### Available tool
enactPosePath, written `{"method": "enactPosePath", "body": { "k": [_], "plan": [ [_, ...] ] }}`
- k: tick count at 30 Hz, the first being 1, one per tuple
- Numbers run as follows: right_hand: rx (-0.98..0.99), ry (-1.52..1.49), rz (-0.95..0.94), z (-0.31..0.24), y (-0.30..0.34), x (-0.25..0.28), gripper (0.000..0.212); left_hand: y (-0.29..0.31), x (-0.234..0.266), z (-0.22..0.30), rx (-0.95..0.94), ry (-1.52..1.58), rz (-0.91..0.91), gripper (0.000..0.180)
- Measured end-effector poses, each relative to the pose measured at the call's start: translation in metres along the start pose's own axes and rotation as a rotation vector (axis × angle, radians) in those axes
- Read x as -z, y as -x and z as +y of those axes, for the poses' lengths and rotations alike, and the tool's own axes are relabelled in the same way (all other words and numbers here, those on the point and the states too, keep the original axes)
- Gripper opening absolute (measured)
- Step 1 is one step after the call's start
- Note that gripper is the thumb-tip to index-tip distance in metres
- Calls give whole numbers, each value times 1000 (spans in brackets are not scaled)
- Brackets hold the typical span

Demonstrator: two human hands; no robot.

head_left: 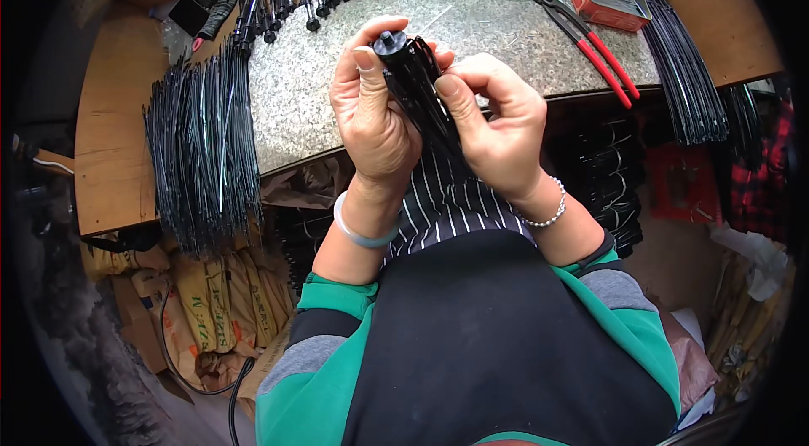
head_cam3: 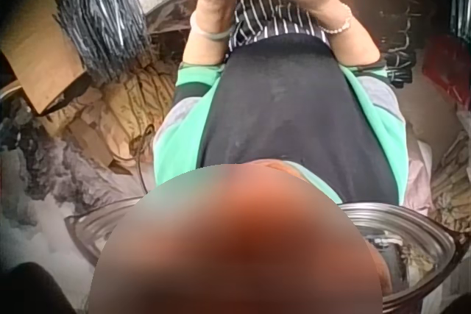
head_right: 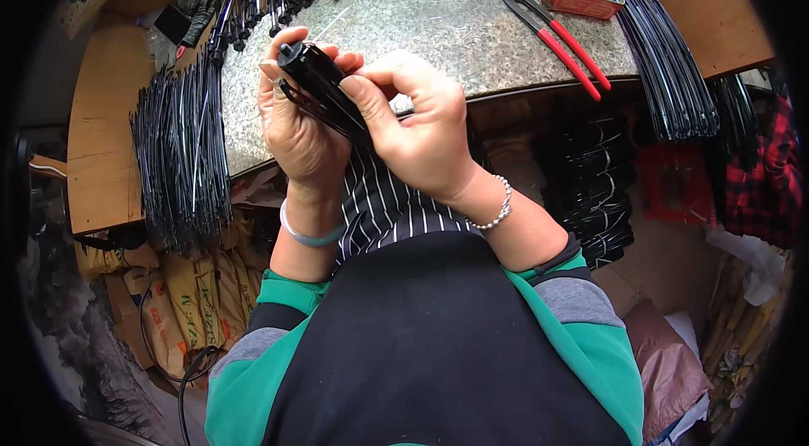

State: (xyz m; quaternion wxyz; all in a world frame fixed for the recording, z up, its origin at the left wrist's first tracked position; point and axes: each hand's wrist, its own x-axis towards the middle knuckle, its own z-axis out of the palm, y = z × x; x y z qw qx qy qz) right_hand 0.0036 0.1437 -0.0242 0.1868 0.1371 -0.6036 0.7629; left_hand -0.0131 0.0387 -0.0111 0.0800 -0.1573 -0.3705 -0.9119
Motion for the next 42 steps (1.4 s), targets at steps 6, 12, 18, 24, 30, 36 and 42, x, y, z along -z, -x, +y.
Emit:
{"method": "enactPosePath", "body": {
  "k": [6, 12, 18, 24, 30, 36, 42],
  "plan": [
    [26, 155, -89, 0, -10, 2, 14, 1, -2, -6, -92, -217, 58, 40],
    [-86, 55, 31, 19, 18, -14, 39, -15, 9, 6, 155, 176, -98, 60],
    [209, 476, -127, 30, 22, -5, 52, 6, -19, 15, 61, -278, 10, 41],
    [407, 452, -70, 15, 7, 9, 77, 17, -7, 17, -13, -650, 13, 19],
    [769, 879, -166, -39, -13, 14, 24, 18, -7, 20, -218, -761, -165, 17],
    [306, 1149, 7, -10, -26, 95, 16, 10, 4, 36, 67, -451, 27, 18],
    [227, 1681, -146, 11, -40, 179, 19, 8, 7, 34, 28, -564, 43, 14]
  ]
}}
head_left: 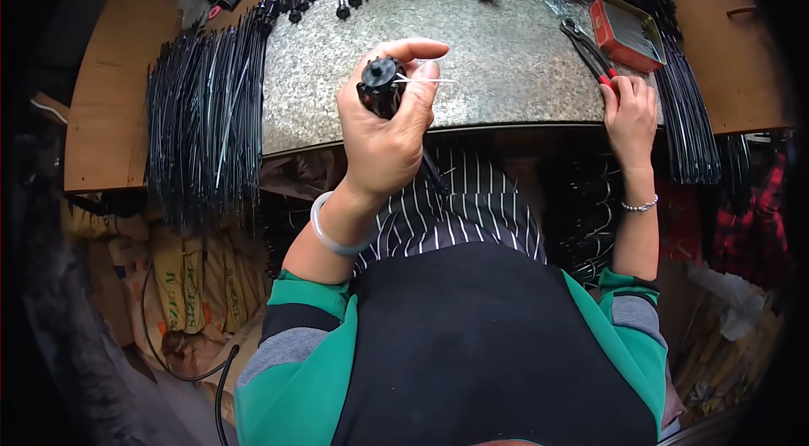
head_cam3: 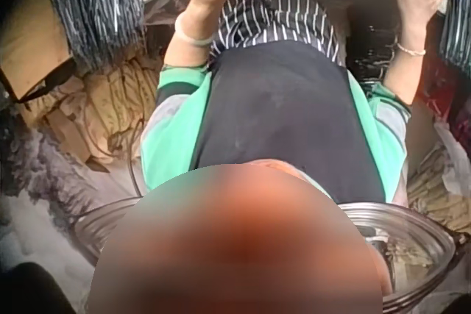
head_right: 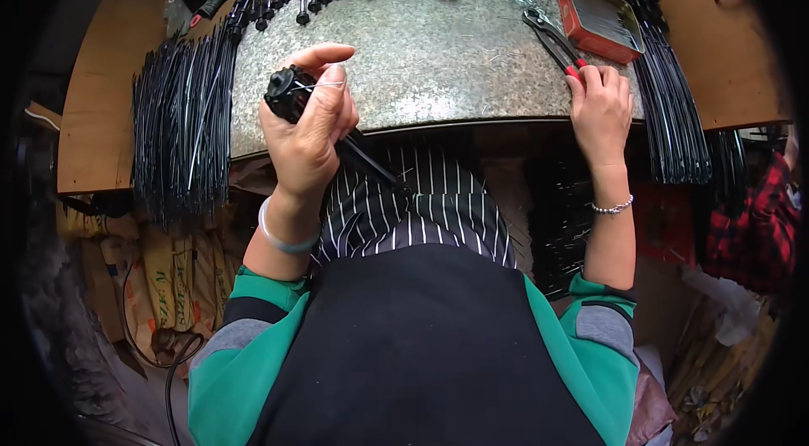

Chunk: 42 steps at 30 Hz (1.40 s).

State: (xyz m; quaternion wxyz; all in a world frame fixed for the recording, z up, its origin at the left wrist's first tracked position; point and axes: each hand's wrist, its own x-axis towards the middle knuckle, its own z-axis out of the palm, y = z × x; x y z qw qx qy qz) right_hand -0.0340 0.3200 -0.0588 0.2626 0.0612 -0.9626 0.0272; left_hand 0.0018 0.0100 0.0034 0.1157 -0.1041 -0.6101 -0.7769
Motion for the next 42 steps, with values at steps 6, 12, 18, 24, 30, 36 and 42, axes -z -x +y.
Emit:
{"method": "enactPosePath", "body": {
  "k": [6, 12, 18, 24, 30, 36, 42],
  "plan": [
    [-196, -1089, -232, -31, 4, 43, 15, -8, 3, -6, -2, -156, 1, 16],
    [100, -1219, -431, -66, -2, 78, 32, -12, 5, -15, -1, -188, 13, 15],
    [401, -406, -34, -101, -13, 108, 40, -12, 3, -15, 33, -127, 84, 9],
    [556, -272, 126, -105, -18, 107, 35, -11, 5, -17, 18, -115, 68, 15],
    [608, -160, 180, -107, -18, 109, 23, -9, 5, -13, 40, -93, 66, 14],
    [621, -79, 185, -108, -18, 112, 21, -7, 4, -14, 38, -87, 68, 13],
    [637, -34, 240, -108, -18, 113, 19, -6, 1, -12, 60, -92, 48, 13]
  ]
}}
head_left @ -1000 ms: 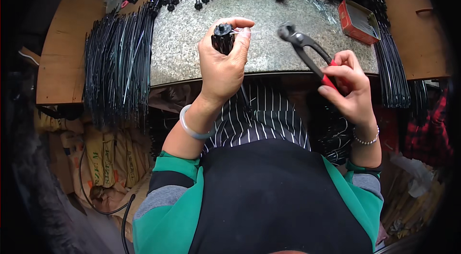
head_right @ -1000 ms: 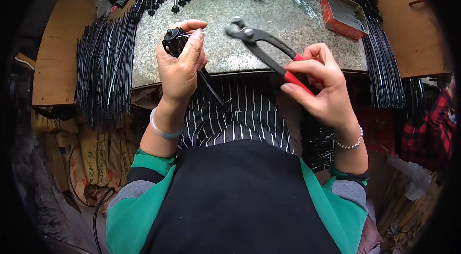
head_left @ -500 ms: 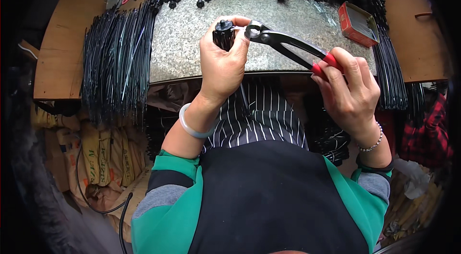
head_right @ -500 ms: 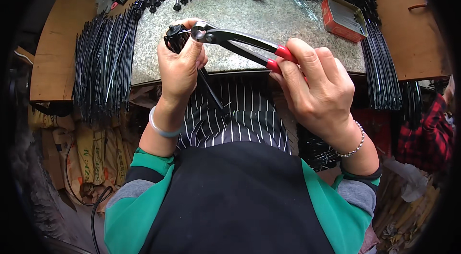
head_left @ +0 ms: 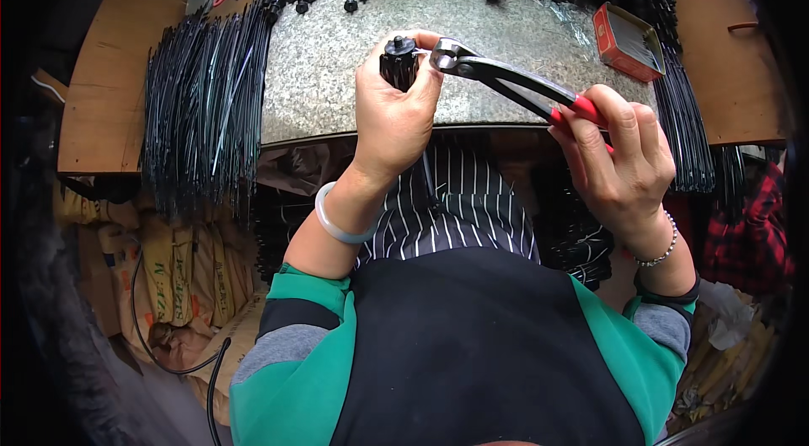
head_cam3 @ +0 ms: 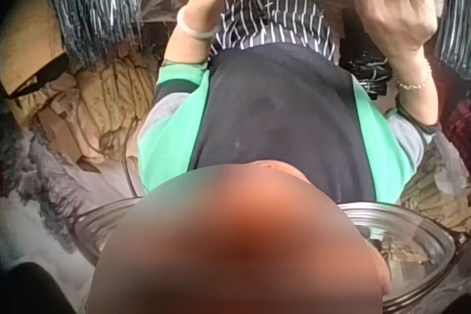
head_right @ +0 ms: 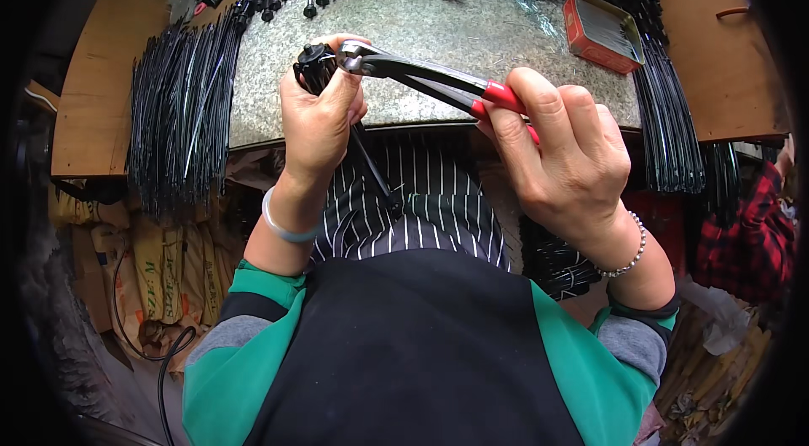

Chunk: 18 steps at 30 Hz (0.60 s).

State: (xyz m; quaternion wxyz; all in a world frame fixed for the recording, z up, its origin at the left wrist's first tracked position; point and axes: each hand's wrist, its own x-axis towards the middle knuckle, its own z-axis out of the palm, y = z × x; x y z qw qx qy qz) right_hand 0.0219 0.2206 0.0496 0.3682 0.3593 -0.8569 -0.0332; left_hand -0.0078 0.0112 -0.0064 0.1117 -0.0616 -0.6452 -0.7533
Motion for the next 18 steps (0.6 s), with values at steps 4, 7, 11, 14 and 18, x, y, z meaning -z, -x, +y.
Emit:
{"method": "enactPosePath", "body": {
  "k": [4, 7, 11, 14, 18],
  "plan": [
    [36, -16, -14, 4, 0, -1, 17, 1, 3, 0, 23, 47, -24, 7],
    [-21, -355, -136, 9, 7, -3, 19, 2, 5, 2, 20, 69, -50, 5],
    [-877, -2103, -1101, 6, 20, 5, 22, 7, 6, 9, -50, 18, -149, 9],
    [-646, -2012, -1080, 0, 18, 0, 61, 7, 3, 11, -58, 170, -131, 16],
    [-438, -1188, -499, -11, 25, -2, 54, 8, 5, 13, -58, 71, -171, 16]
  ]
}}
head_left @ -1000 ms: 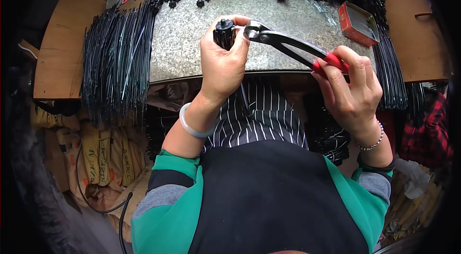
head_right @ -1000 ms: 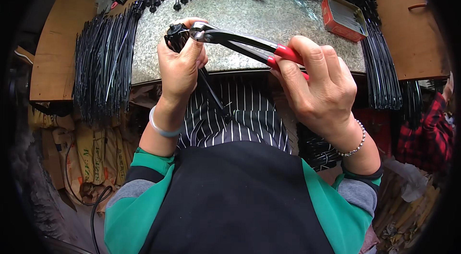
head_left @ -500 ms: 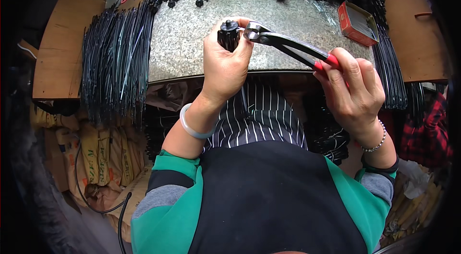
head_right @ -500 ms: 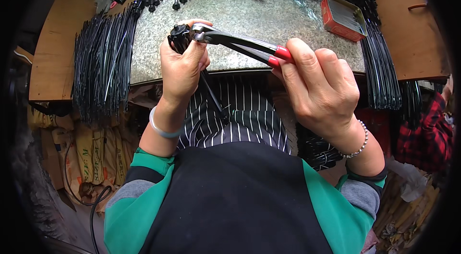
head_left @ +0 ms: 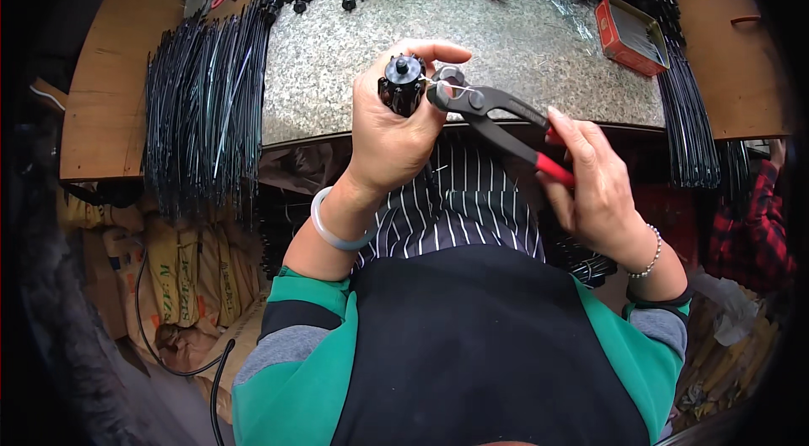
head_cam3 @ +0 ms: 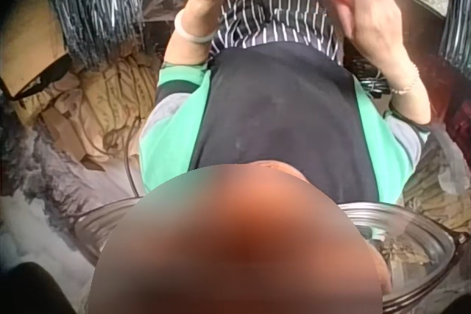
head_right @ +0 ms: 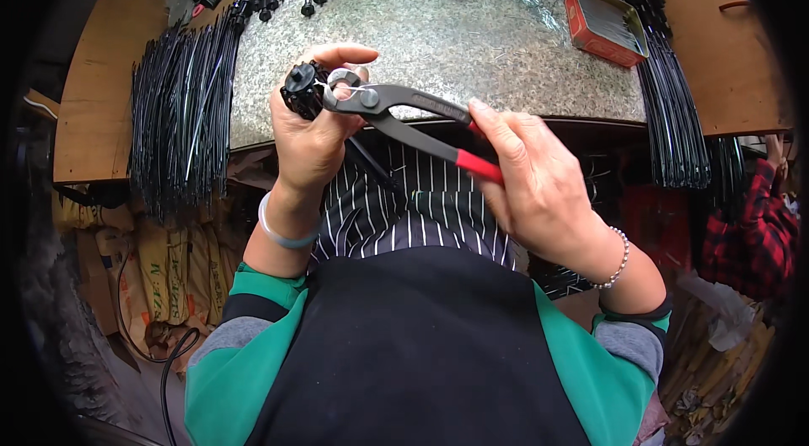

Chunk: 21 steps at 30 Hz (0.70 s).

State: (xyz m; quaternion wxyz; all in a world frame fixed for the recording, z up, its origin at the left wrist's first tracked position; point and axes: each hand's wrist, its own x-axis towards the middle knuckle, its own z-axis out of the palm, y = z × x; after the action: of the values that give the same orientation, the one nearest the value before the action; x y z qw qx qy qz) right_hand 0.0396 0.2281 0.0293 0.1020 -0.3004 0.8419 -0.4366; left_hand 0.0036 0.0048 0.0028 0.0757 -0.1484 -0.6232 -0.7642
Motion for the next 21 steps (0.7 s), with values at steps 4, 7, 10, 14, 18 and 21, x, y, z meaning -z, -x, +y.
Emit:
{"method": "enactPosePath", "body": {
  "k": [4, 7, 10, 14, 18, 21],
  "plan": [
    [-501, -725, -392, -9, -1, 21, 33, 1, 4, -4, -61, -68, -47, 25],
    [-342, -943, -647, 7, -7, 20, 35, -2, 0, -5, -117, -94, -61, 34],
    [24, 65, 99, 1, 1, 1, 50, 1, -3, 1, -17, -92, 0, 17],
    [-162, -151, -225, 2, -4, 22, 46, -1, -1, -5, -67, -84, -60, 19],
    [-364, -541, -538, 3, -6, 19, 49, 2, 0, -5, -19, -21, -59, 18],
    [192, 186, 76, 13, -4, -1, 62, 3, -2, -4, 29, -18, -31, 17]
  ]
}}
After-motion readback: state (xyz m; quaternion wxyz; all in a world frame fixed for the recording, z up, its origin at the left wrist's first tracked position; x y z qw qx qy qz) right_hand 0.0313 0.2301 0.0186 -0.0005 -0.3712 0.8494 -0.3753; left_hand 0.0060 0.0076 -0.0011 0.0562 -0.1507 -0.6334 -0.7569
